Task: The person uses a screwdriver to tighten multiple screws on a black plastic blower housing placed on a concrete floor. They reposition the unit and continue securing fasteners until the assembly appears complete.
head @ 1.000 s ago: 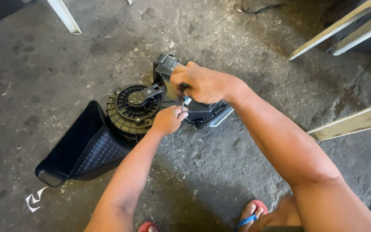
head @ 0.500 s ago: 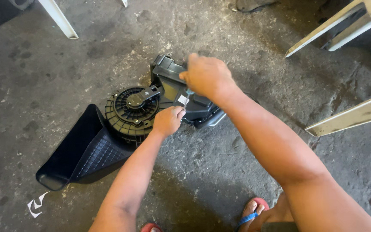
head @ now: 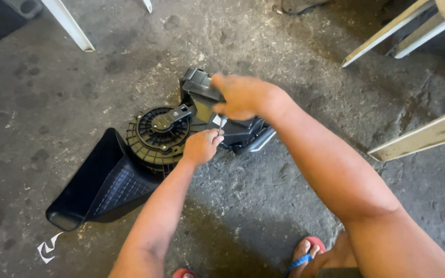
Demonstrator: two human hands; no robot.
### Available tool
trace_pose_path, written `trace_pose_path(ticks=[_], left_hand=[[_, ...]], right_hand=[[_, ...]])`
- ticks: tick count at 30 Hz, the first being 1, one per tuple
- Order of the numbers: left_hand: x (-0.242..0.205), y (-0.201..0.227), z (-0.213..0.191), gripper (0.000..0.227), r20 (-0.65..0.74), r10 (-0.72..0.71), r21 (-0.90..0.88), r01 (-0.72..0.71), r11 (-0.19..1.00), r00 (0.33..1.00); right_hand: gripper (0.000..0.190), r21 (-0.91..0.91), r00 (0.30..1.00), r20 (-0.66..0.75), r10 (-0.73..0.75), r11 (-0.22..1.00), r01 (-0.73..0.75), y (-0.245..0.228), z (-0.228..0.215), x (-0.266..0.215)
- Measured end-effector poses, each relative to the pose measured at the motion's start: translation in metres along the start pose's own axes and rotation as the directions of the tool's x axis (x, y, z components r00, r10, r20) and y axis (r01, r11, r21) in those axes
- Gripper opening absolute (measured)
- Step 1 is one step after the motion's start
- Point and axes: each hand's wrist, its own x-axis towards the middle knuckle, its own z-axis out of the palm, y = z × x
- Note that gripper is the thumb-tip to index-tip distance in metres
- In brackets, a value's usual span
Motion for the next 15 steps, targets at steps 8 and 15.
trace_pose_path(ticks=[8,15], left_hand=[[0.009,0.002,-0.004,0.029,0.135,-0.114,0.081,0.104,0.991,0.984],[0.003,0.0,0.0,0.026,0.063,-0.068,0.094,0.062,0.994,0.996]], right_hand=[[0.048,0.079,0.999,-0.039,-0.015,0.997,0.018,0.018,0.001,0.009],[0.043,0.012,0.975,0.036,-0.221,0.975,0.221,0.018,-0.007,0.008]])
